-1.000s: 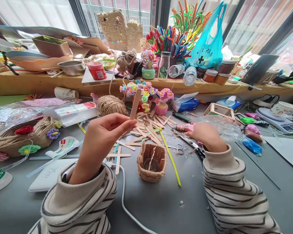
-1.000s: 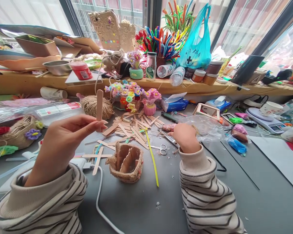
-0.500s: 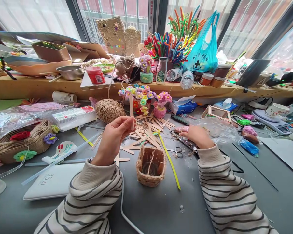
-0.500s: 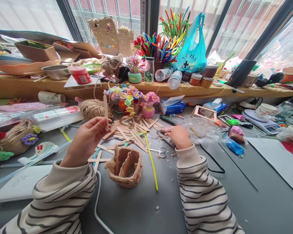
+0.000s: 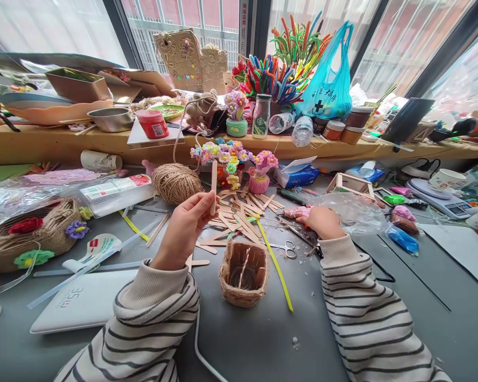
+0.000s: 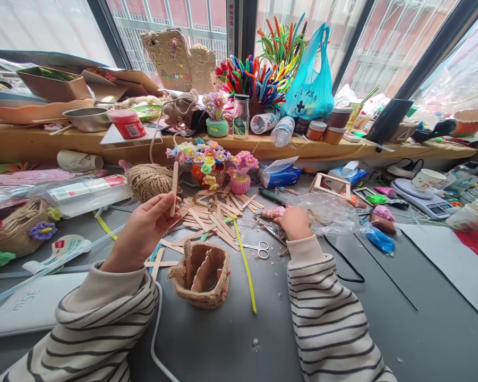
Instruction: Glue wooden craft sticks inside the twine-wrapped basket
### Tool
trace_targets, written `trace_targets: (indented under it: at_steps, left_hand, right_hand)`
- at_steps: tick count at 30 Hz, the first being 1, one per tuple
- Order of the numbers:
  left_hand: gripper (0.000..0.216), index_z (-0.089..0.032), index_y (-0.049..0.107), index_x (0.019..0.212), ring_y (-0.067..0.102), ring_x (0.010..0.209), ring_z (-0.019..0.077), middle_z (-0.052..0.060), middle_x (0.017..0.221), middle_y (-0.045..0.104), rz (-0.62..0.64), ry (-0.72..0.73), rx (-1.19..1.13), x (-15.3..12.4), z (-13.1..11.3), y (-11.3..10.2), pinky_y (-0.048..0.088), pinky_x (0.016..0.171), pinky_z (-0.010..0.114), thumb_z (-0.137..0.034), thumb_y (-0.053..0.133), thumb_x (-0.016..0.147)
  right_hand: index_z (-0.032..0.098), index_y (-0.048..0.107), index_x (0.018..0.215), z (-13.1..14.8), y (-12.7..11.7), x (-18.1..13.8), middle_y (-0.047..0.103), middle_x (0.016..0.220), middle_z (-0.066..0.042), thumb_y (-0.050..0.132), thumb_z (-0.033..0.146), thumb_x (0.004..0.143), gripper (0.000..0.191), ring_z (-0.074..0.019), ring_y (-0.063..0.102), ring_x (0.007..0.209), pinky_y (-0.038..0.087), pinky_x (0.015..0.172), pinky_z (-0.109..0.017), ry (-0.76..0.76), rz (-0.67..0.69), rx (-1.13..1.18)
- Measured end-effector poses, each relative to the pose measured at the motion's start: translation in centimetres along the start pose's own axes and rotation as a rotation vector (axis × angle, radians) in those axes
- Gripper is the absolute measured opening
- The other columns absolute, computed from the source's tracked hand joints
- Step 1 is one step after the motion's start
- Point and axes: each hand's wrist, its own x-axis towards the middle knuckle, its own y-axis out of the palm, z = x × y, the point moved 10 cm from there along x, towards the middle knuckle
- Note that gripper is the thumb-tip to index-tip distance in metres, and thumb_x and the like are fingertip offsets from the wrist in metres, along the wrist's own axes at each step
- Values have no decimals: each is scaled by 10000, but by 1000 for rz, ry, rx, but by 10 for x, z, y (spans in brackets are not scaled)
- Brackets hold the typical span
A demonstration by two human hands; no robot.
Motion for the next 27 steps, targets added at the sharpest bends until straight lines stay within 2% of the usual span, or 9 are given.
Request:
trace_targets:
  at_steps: [5,16,21,27]
  left_hand:
    - [352,-155,657,646,502,553,58,-44,580,568,-8,-7,-26,0,2,-1,459,585,159,-404,850,488]
    - [314,-155,637,649,423,495,51,-60,518,490,15,11,-44,0,2,2,434,543,162,-397,820,567]
    - [343,-145,604,619,375,466,46,-68,505,465,29,30,-47,2,1,4,412,528,175,-411,814,563]
    - [373,-149,510,570,345,459,40,-69,503,437,77,32,-53,2,1,9,350,469,156,-409,772,628]
  right_hand:
    - [156,555,1128,-4,1,-5,584,1130,-81,530,354,879,319,-179,590,958,507,810,-383,43,53,2]
    - [141,578,1081,3,-25,-15,604,1081,-74,523,389,878,326,-176,598,923,510,791,-369,14,-6,146]
    - [147,582,1055,5,-38,-13,618,1021,-51,522,399,877,314,-160,607,870,518,754,-356,0,-133,262]
    - [143,567,1056,4,-60,-16,616,974,-44,532,398,870,317,-144,600,824,511,726,-341,-29,-391,425]
